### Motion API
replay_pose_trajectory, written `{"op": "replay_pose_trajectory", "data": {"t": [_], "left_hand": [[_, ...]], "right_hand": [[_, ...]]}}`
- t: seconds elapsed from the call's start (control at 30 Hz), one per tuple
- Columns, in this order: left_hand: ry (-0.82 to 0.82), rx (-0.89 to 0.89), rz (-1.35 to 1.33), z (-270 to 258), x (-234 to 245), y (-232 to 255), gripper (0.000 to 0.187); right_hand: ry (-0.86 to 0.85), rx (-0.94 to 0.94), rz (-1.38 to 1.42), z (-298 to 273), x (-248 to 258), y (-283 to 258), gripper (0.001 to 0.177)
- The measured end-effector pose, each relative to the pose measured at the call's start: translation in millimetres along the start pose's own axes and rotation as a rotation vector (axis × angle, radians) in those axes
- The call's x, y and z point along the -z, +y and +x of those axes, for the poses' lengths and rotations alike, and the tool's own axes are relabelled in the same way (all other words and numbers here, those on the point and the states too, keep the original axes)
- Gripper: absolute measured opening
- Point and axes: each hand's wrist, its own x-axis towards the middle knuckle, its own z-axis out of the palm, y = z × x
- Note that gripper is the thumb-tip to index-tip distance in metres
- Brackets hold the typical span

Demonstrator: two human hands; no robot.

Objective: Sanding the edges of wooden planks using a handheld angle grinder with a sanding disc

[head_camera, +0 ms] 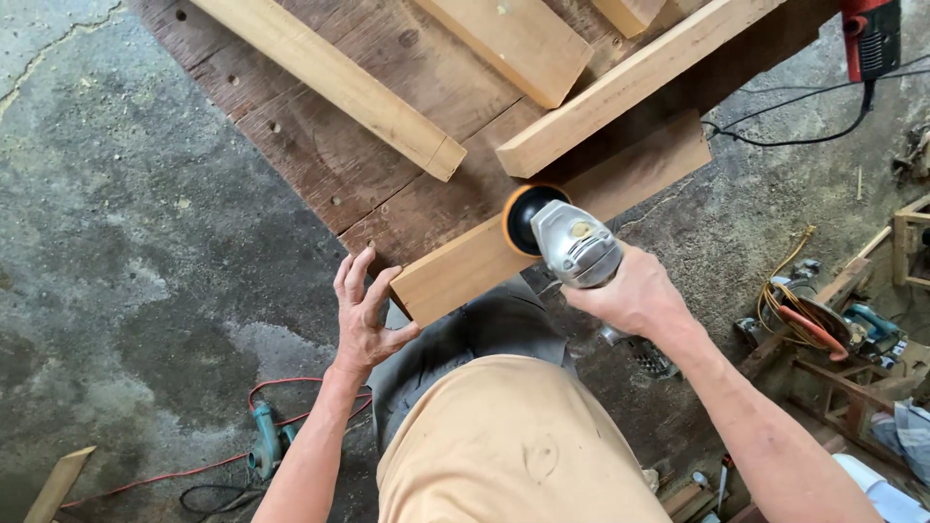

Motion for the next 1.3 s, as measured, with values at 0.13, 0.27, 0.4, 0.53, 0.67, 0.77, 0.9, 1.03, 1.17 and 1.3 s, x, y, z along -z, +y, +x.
{"op": "replay_pose_trajectory", "data": {"t": [0.13, 0.27, 0.4, 0.53, 0.67, 0.77, 0.9, 1.03, 1.17, 1.3], "left_hand": [[-0.013, 0.02, -0.017, 1, 2, 2, 0.083], [-0.009, 0.02, -0.009, 1, 2, 2, 0.084], [-0.094, -0.049, 0.044, 4, 8, 6, 0.076], [-0.094, -0.047, 0.035, 3, 8, 5, 0.076], [-0.05, -0.019, 0.011, 2, 3, 3, 0.079], [0.011, 0.012, -0.035, 2, 1, 0, 0.084], [0.031, 0.003, -0.076, 4, 2, 2, 0.084], [0.041, 0.01, -0.087, 5, 2, 5, 0.082], [0.046, 0.0, -0.081, 2, 0, 2, 0.083], [0.049, -0.012, -0.085, 8, 0, 8, 0.082]], "right_hand": [[0.011, 0.046, 0.137, 3, 13, 9, 0.063], [0.044, 0.001, 0.198, 14, 29, 31, 0.053], [0.076, -0.164, 0.29, 24, 69, 29, 0.028], [0.193, -0.089, 0.356, 52, 65, 72, 0.026], [0.093, -0.009, 0.261, 39, 32, 65, 0.035], [0.052, 0.029, 0.193, 19, 11, 44, 0.054], [0.062, 0.069, 0.155, -10, -7, 15, 0.054], [-0.005, 0.126, 0.078, -29, -26, -24, 0.06], [-0.085, 0.154, -0.168, -37, -55, -48, 0.076], [-0.176, 0.283, -0.349, -43, -79, -66, 0.078]]}}
